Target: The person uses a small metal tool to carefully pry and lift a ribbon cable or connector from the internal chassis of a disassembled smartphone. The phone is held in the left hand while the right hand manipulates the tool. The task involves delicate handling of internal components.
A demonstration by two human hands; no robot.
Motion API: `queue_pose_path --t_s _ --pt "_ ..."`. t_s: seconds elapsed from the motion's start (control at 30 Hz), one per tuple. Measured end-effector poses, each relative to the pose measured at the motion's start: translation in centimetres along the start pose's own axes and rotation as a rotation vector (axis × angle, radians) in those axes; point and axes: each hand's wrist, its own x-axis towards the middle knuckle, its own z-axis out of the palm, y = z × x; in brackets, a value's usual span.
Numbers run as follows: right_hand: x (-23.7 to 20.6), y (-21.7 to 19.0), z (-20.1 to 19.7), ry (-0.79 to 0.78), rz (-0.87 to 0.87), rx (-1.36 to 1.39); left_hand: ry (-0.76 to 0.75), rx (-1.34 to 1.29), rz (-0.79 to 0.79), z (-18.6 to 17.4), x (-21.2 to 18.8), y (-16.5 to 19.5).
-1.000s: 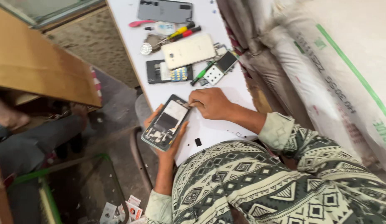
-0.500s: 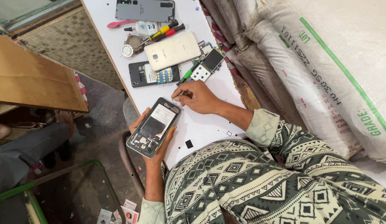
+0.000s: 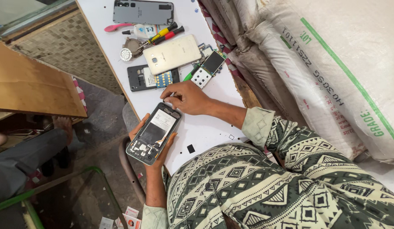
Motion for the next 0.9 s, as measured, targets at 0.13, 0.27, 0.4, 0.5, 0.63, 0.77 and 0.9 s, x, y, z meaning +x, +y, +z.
queue_pose_path --t_s 0.13,0.27,0.4,0.5,0.63,0.77,0.9 --pt "0.1 -0.1 0.2 -0.017 -0.116 -0.115 -0.001 0.025 0.106 0.0 0.4 1.5" --pt "0.4 0.1 0.3 -0.021 -0.182 -0.217 0.026 -0.032 0.327 0.3 0.5 0.6" --pt "0.2 0.7 0.0 -0.014 -0.311 -0.324 -0.001 0.028 0.101 0.2 -0.5 -1.1" --pt "-0.5 1.0 -0.4 -0.033 -0.349 -0.390 -0.012 0.137 0.021 0.3 -0.7 -1.2" --pt "-2.5 0.8 -0.7 -0.026 -0.360 -0.445 0.098 0.182 0.217 0.4 0.1 0.6" --pt "-3.6 0.4 -1.3 -0.048 -0.359 -0.418 0.116 0.133 0.103 1.0 0.2 2.8" --pt "-4.1 0.1 -1.3 -0.036 -0.290 -0.359 0.124 0.144 0.157 1.2 -0.2 3.5"
